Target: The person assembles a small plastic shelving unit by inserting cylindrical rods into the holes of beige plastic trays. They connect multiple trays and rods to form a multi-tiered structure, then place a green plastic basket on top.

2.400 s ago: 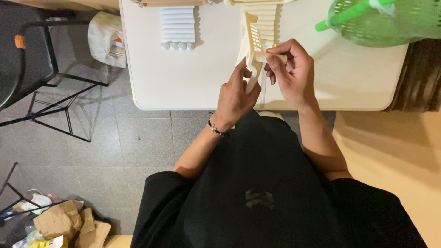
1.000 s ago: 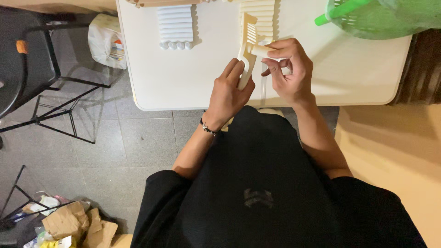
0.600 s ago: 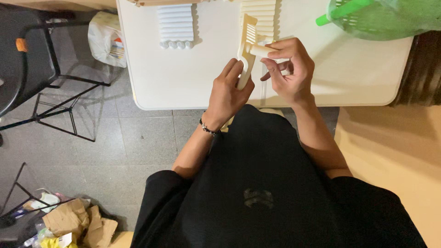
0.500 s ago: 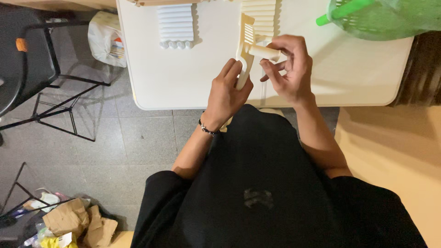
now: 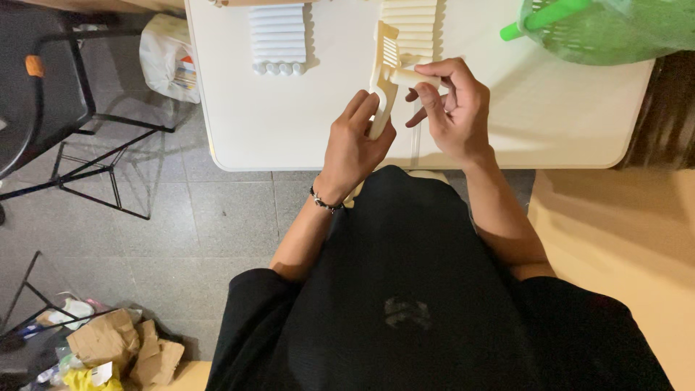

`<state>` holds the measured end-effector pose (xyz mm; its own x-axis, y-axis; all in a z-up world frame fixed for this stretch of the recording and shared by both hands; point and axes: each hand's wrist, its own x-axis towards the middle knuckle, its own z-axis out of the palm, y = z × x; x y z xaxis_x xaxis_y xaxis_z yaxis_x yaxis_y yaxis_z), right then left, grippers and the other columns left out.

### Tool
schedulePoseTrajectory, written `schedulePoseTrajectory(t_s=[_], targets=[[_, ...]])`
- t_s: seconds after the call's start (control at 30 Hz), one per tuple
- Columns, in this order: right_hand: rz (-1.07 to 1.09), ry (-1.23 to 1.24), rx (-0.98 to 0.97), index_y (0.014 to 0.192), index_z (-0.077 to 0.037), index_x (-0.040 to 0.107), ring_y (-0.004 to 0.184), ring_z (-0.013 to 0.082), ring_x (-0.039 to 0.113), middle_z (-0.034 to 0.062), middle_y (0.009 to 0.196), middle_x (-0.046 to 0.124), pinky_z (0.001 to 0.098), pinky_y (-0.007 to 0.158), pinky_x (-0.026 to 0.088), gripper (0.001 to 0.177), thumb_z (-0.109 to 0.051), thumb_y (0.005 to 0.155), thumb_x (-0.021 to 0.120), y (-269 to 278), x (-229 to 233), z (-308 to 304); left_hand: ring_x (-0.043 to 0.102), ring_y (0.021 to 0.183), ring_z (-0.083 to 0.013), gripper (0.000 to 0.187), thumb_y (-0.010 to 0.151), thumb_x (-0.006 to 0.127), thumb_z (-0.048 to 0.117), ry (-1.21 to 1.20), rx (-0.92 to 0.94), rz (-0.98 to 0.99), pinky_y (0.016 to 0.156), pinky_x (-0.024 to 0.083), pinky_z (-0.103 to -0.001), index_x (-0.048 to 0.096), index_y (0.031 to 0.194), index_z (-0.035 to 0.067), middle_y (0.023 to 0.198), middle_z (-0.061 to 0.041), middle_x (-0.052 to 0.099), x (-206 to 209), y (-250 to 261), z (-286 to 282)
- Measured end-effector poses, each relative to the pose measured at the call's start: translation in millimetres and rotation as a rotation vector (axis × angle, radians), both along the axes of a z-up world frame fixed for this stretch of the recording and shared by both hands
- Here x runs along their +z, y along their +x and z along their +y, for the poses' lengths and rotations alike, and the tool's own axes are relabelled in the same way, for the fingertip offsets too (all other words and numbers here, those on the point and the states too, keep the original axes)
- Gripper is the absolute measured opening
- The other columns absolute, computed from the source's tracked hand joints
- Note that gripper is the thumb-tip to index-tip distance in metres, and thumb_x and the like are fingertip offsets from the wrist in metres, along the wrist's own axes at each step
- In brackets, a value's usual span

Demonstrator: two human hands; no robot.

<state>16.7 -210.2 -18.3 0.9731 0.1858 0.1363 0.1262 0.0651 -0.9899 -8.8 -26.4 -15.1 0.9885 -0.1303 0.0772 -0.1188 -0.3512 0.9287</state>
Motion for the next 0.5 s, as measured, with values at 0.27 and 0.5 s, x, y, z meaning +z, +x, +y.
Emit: schedulePoseTrajectory(t_s=[0.27, 0.5], targets=[[-0.147, -0.064, -0.033, 0.128, 0.004, 0.049, 0.104, 0.0204, 0.07, 0.0142, 0.123, 0.054, 0.0321, 0.073, 0.064, 0.019, -0.001, 0.113, 0.059, -5.9, -8.2, -1.9, 0.064, 0.072, -0.0274, 0.021, 0.087, 0.069, -0.004, 0.005, -0.014, 0.005, 0.062, 0.054, -0.035, 0.056, 0.103, -0.001, 0.094, -0.012, 0.055, 0.9, 2.4, -1.7], [-0.118, -0.067, -0.091, 0.127, 0.004, 0.05, 0.099, 0.0198, 0.073, 0.0131, 0.116, 0.056, 0.032, 0.073, 0.064, 0.016, 0.003, 0.113, 0.059, -9.6, -24.9, -0.4, 0.062, 0.07, -0.0263, 0.019, 0.089, 0.069, -0.004, 0.008, -0.024, 0.007, 0.061, 0.053, -0.035, 0.055, 0.101, 0.0, 0.093, -0.012, 0.054, 0.0, 4.5, -3.1]])
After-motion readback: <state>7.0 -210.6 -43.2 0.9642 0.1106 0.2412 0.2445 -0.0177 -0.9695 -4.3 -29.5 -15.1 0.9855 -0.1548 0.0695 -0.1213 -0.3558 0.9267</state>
